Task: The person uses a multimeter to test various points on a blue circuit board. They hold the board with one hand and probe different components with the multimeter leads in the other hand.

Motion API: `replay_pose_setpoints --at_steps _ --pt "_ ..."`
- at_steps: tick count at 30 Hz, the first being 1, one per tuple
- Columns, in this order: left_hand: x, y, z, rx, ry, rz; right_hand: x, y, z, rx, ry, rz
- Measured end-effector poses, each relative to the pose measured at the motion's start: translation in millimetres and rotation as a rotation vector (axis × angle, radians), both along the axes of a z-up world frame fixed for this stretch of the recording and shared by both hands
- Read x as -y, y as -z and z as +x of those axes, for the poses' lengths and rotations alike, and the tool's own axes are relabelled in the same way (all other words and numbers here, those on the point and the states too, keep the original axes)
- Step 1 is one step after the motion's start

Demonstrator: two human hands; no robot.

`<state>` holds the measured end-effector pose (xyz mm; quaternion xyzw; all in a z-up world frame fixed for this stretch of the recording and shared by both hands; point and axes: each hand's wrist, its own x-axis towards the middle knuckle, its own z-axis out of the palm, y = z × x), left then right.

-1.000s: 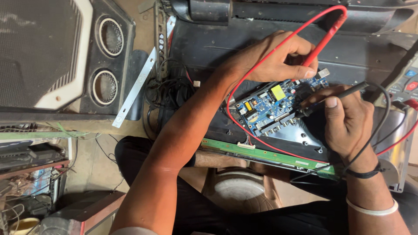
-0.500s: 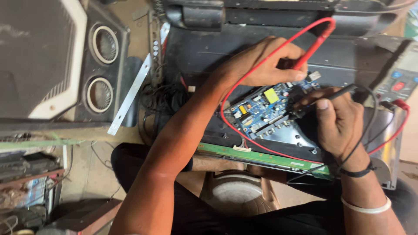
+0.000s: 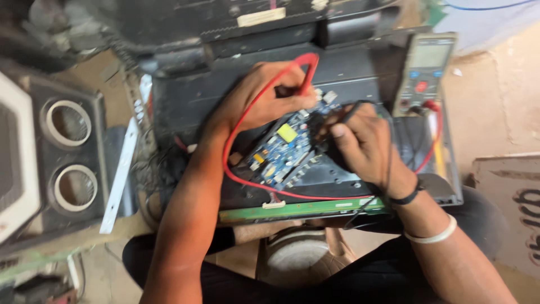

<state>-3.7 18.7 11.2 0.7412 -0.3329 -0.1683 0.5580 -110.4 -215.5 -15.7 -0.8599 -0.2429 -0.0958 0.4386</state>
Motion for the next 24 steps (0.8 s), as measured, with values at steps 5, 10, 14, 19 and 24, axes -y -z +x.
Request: replay_pose_setpoints --at_steps 5,10,14,19,24 --pt "8.0 -5.1 1.0 0.091 -0.033 0.078 3.7 2.9 3.5 0.078 0.02 -0.097" --pt "11.3 -1.9 2.3 0.177 -0.058 0.217 6.2 7.7 2.3 0.086 -0.025 0.075" --pt "7.8 13.3 8.8 0.099 -0.097 0.244 4.1 4.8 -0.3 0.14 -0.012 0.053" --pt "-0.9 40.4 18.4 0.03 -0.01 0.159 3.1 2.1 -4.4 0.115 0.014 0.06" --pt "-4.6 48.4 21.5 -0.071 -0.025 0.169 1.6 3.2 -5.4 0.096 0.033 0.06"
